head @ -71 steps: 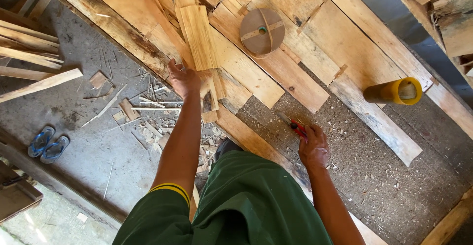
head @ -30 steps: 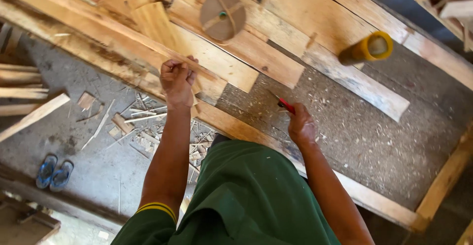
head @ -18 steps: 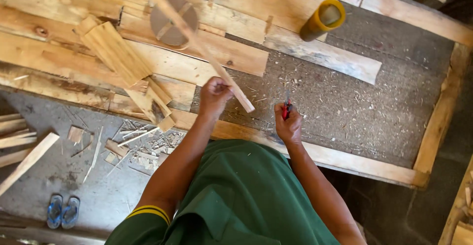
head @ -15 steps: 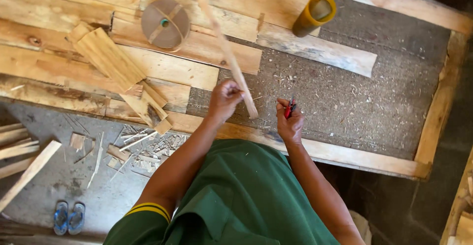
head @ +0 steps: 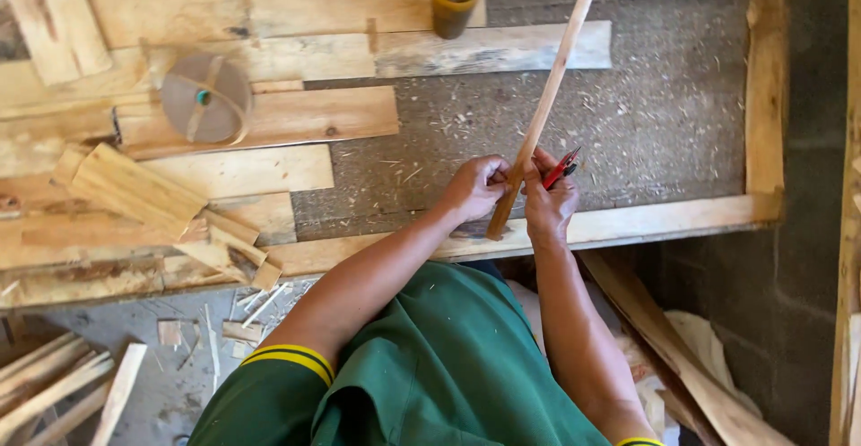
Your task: Trimming and shaping thin wood strips using a utility knife on a workbench.
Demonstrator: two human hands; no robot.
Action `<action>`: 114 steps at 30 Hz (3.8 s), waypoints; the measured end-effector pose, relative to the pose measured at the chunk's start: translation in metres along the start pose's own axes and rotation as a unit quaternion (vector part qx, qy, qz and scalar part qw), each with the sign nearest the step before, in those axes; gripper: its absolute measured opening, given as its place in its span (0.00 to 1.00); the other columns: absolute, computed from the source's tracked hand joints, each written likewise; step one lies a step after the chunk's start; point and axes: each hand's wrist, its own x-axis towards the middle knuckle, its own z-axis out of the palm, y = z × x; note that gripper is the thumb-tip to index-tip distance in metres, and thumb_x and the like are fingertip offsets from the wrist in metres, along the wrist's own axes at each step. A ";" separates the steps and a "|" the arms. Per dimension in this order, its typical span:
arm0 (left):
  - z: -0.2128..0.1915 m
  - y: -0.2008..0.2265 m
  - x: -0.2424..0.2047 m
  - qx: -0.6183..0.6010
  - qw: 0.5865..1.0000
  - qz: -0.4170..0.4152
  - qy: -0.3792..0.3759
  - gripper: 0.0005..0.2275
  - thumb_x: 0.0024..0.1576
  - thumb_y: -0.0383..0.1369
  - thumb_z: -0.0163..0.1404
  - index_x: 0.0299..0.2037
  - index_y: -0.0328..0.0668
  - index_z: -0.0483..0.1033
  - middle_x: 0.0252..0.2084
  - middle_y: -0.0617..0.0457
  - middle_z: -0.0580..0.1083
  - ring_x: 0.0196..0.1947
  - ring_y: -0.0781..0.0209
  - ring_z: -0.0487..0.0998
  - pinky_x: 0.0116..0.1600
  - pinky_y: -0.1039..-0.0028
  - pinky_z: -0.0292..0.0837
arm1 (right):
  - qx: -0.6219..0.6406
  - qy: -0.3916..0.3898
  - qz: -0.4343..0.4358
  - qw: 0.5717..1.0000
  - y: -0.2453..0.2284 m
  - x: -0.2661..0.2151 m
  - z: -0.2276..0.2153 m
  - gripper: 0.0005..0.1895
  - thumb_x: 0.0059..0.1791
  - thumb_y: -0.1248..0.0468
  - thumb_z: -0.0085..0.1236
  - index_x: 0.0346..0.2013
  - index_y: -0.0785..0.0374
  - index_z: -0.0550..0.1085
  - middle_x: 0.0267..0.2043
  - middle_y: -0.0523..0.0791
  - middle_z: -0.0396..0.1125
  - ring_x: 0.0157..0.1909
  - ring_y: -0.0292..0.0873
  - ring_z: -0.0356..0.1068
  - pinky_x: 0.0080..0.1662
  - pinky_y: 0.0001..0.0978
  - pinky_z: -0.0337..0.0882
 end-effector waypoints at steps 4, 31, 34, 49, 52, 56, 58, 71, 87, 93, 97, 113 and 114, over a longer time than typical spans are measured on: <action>0.028 -0.002 0.012 0.047 0.999 0.000 -0.006 0.06 0.54 0.23 0.56 0.41 0.34 0.77 0.31 0.50 0.79 0.31 0.65 0.80 0.38 0.72 0.78 | -0.022 0.067 0.040 0.997 0.004 0.012 -0.026 0.13 0.53 0.66 0.62 0.52 0.64 0.78 0.42 0.40 0.75 0.37 0.32 0.71 0.34 0.22 0.69; -0.053 0.032 0.125 0.620 0.777 0.051 0.095 0.36 0.61 0.40 0.53 0.75 0.31 0.49 0.78 0.34 0.43 0.78 0.38 0.41 0.79 0.52 0.40 | 0.031 0.189 0.049 0.980 0.045 0.101 -0.115 0.13 0.54 0.68 0.59 0.52 0.62 0.72 0.35 0.38 0.66 0.26 0.30 0.61 0.25 0.22 0.59; -0.055 0.024 0.135 0.658 0.751 0.006 0.052 0.36 0.63 0.45 0.47 0.76 0.33 0.44 0.79 0.36 0.39 0.79 0.40 0.36 0.79 0.54 0.33 | -0.024 0.177 0.050 0.983 0.031 0.091 -0.105 0.11 0.53 0.66 0.62 0.49 0.62 0.72 0.32 0.39 0.68 0.28 0.30 0.65 0.26 0.22 0.64; -0.076 0.013 0.148 0.636 0.771 0.002 0.040 0.30 0.65 0.42 0.46 0.75 0.39 0.53 0.79 0.42 0.46 0.78 0.42 0.43 0.78 0.52 0.41 | -0.162 -0.035 0.054 0.985 -0.012 0.099 -0.009 0.13 0.53 0.59 0.61 0.48 0.62 0.73 0.34 0.41 0.71 0.30 0.31 0.68 0.29 0.24 0.72; -0.083 0.005 0.155 0.695 0.715 0.049 0.059 0.25 0.64 0.36 0.45 0.72 0.44 0.57 0.77 0.45 0.50 0.75 0.45 0.51 0.75 0.55 0.51 | -0.103 -0.068 0.111 0.986 -0.007 0.109 0.007 0.13 0.58 0.55 0.54 0.47 0.63 0.70 0.29 0.43 0.63 0.24 0.35 0.61 0.24 0.29 0.62; -0.087 0.023 0.149 0.689 0.720 0.056 0.049 0.21 0.64 0.30 0.46 0.69 0.43 0.67 0.75 0.46 0.57 0.72 0.48 0.61 0.68 0.63 0.69 | -0.287 -0.094 0.039 0.952 -0.026 0.115 0.032 0.13 0.56 0.58 0.52 0.49 0.64 0.70 0.28 0.45 0.68 0.24 0.38 0.69 0.25 0.32 0.70; -0.090 0.024 0.151 0.662 0.743 0.070 0.060 0.18 0.65 0.30 0.46 0.66 0.44 0.71 0.75 0.47 0.59 0.71 0.50 0.63 0.66 0.65 0.74 | -0.308 -0.099 0.032 0.946 -0.036 0.118 0.042 0.13 0.55 0.59 0.53 0.48 0.66 0.69 0.27 0.47 0.68 0.24 0.40 0.72 0.25 0.34 0.71; -0.099 0.025 0.154 0.646 0.753 0.104 0.065 0.19 0.59 0.29 0.47 0.61 0.49 0.75 0.71 0.38 0.61 0.66 0.48 0.66 0.53 0.65 0.78 | -0.608 -0.198 -0.062 0.766 -0.061 0.152 0.095 0.35 0.54 0.68 0.46 0.75 0.49 0.53 0.52 0.58 0.72 0.49 0.63 0.75 0.49 0.57 0.75; -0.098 0.036 0.157 0.652 0.756 0.055 0.034 0.26 0.55 0.22 0.49 0.65 0.53 0.72 0.74 0.40 0.57 0.67 0.49 0.65 0.54 0.69 0.79 | -0.703 -0.219 -0.034 0.675 -0.072 0.160 0.111 0.47 0.47 0.75 0.52 0.77 0.48 0.47 0.55 0.56 0.69 0.46 0.54 0.76 0.47 0.45 0.78; -0.097 0.033 0.159 0.654 0.754 0.054 0.025 0.23 0.56 0.25 0.49 0.63 0.51 0.73 0.74 0.40 0.57 0.69 0.48 0.64 0.58 0.67 0.77 | -0.666 -0.203 -0.101 0.711 -0.057 0.164 0.102 0.43 0.47 0.75 0.52 0.75 0.50 0.54 0.54 0.56 0.71 0.50 0.57 0.76 0.50 0.49 0.77; -0.095 0.016 0.165 0.648 0.758 0.062 0.049 0.23 0.56 0.24 0.49 0.63 0.49 0.73 0.73 0.38 0.58 0.67 0.47 0.65 0.57 0.66 0.77 | -0.654 -0.198 -0.115 0.721 -0.065 0.161 0.100 0.42 0.47 0.74 0.53 0.74 0.48 0.55 0.54 0.55 0.71 0.50 0.59 0.75 0.50 0.52 0.76; -0.093 0.021 0.162 0.612 0.782 0.086 0.085 0.16 0.61 0.26 0.46 0.58 0.46 0.78 0.71 0.34 0.62 0.63 0.46 0.70 0.56 0.65 0.78 | -0.649 -0.195 -0.037 0.734 -0.073 0.152 0.082 0.26 0.59 0.64 0.37 0.74 0.46 0.54 0.55 0.57 0.71 0.43 0.55 0.78 0.41 0.49 0.79; -0.093 0.019 0.162 0.593 0.798 0.072 0.078 0.15 0.64 0.27 0.45 0.58 0.46 0.78 0.73 0.34 0.61 0.62 0.47 0.71 0.57 0.64 0.78 | -0.650 -0.194 -0.066 0.732 -0.066 0.154 0.080 0.27 0.58 0.64 0.38 0.74 0.47 0.54 0.55 0.57 0.70 0.43 0.56 0.77 0.40 0.50 0.79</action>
